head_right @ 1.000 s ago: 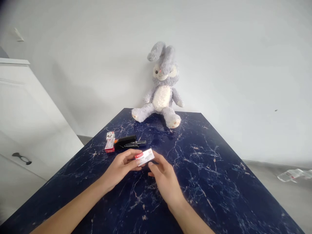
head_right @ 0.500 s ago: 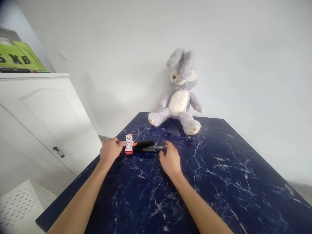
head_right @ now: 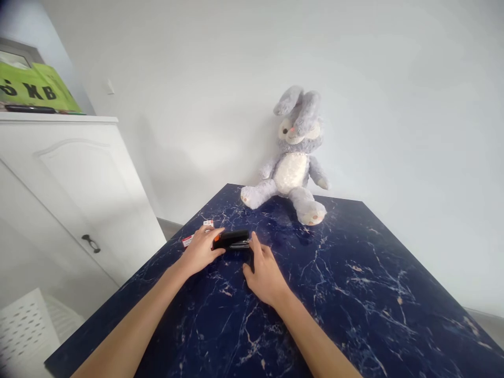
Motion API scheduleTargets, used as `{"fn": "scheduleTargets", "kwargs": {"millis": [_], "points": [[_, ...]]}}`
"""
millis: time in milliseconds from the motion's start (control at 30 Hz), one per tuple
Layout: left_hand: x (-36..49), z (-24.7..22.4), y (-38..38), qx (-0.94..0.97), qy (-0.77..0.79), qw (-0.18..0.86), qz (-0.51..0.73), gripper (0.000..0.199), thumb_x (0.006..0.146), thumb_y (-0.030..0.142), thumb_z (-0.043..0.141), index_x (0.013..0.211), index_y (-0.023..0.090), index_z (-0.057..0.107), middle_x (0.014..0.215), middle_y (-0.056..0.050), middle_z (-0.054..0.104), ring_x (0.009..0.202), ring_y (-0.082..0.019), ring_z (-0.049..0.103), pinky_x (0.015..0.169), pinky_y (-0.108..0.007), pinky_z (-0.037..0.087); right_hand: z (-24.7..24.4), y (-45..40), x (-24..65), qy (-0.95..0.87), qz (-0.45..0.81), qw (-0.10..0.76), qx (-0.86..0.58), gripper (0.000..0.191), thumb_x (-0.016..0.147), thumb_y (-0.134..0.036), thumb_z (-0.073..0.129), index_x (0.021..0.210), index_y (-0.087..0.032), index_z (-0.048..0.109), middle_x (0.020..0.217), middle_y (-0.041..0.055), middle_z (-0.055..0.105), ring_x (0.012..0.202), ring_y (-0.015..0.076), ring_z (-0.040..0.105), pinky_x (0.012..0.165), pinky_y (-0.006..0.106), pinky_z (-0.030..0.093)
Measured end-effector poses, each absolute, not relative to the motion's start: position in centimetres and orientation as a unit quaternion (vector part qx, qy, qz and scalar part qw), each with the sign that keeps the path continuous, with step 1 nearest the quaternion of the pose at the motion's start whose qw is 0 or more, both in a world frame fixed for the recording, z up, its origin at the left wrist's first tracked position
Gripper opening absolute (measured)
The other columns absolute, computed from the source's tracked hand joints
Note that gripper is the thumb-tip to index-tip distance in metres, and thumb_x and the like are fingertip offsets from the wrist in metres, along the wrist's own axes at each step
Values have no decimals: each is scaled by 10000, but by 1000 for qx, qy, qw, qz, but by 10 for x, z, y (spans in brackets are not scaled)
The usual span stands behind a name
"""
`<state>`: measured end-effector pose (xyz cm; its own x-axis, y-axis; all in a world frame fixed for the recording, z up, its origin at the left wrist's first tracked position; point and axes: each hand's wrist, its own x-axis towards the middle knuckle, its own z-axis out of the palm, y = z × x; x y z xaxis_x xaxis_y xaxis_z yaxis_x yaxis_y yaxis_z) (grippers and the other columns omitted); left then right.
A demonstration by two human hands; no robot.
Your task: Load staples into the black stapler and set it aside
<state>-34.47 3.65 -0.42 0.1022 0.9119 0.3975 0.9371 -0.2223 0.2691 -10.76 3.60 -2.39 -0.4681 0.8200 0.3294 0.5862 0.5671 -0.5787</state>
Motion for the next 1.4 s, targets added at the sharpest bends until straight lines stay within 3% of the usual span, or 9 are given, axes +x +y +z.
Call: {"fn": "scheduleTargets", "kwargs": {"millis": [167,300,467,533,633,800,933,1133,1400], "points": [[-343,-2,35,-741,-625,15,-246,572,792,338,755,1328,251,573,1258,-125,591,1201,-301,524,1021,-424,425,-24,39,-104,-843,206,277,-412,842,911,-267,459,1568,-238,-66,1486,39,486,1383,241,335,1152,449,306],[-344,4,30,-750,-616,16,-241,629,806,454,716,1378,263,535,1366,-124,549,1344,-352,387,1082,-487,348,-27,41,-106,-832,199,299,-423,820,916,-279,454,1570,-242,-39,1460,39,510,1360,249,368,1136,445,333],[-364,13,26,-652,-721,39,-233,622,957,629,313,1430,267,490,1557,-128,340,1403,-428,265,1087,-614,231,-31,45,-108,-825,149,322,-439,823,879,-282,515,1569,-232,69,1563,85,332,1448,253,264,1190,449,250],[-371,13,25,-642,-739,3,-203,673,946,664,269,1451,264,463,1540,-142,372,1371,-457,303,1051,-644,243,-28,51,-111,-824,149,324,-441,848,859,-258,537,1567,-238,71,1598,89,255,1478,255,205,1200,451,222],[-371,11,24,-686,-707,-38,-170,679,901,704,359,1469,337,418,1449,-89,514,1292,-421,415,1014,-596,311,-18,64,-119,-841,184,312,-401,890,826,-221,581,1562,-262,82,1573,101,309,1445,253,301,1157,426,306],[-362,10,21,-734,-656,-35,-171,728,819,601,590,1470,335,403,1351,-86,599,1165,-397,494,944,-513,376,-2,80,-119,-845,246,275,-388,647,816,-220,647,1404,-313,392,1135,45,684,1012,227,665,898,357,494],[-360,13,20,-749,-634,-57,-185,664,853,504,590,1467,334,403,1279,-63,644,1089,-333,552,901,-428,424,-2,73,-97,-830,238,280,-419,533,819,-223,661,1303,-324,463,1054,17,703,910,209,685,821,327,504],[-351,30,10,-716,-645,-43,-264,568,977,430,396,1504,221,350,1416,-126,522,1359,-340,361,1066,-501,322,-7,57,-76,-806,229,304,-453,506,848,-220,613,1310,-328,436,1103,12,702,966,205,689,859,333,505],[-328,37,-8,-791,-548,-105,-250,522,943,477,499,1448,359,438,1552,-14,386,1457,-306,258,1133,-473,312,-14,54,-78,-814,191,332,-437,508,880,-232,559,1364,-293,418,1181,39,669,1070,219,654,936,361,486]]}}
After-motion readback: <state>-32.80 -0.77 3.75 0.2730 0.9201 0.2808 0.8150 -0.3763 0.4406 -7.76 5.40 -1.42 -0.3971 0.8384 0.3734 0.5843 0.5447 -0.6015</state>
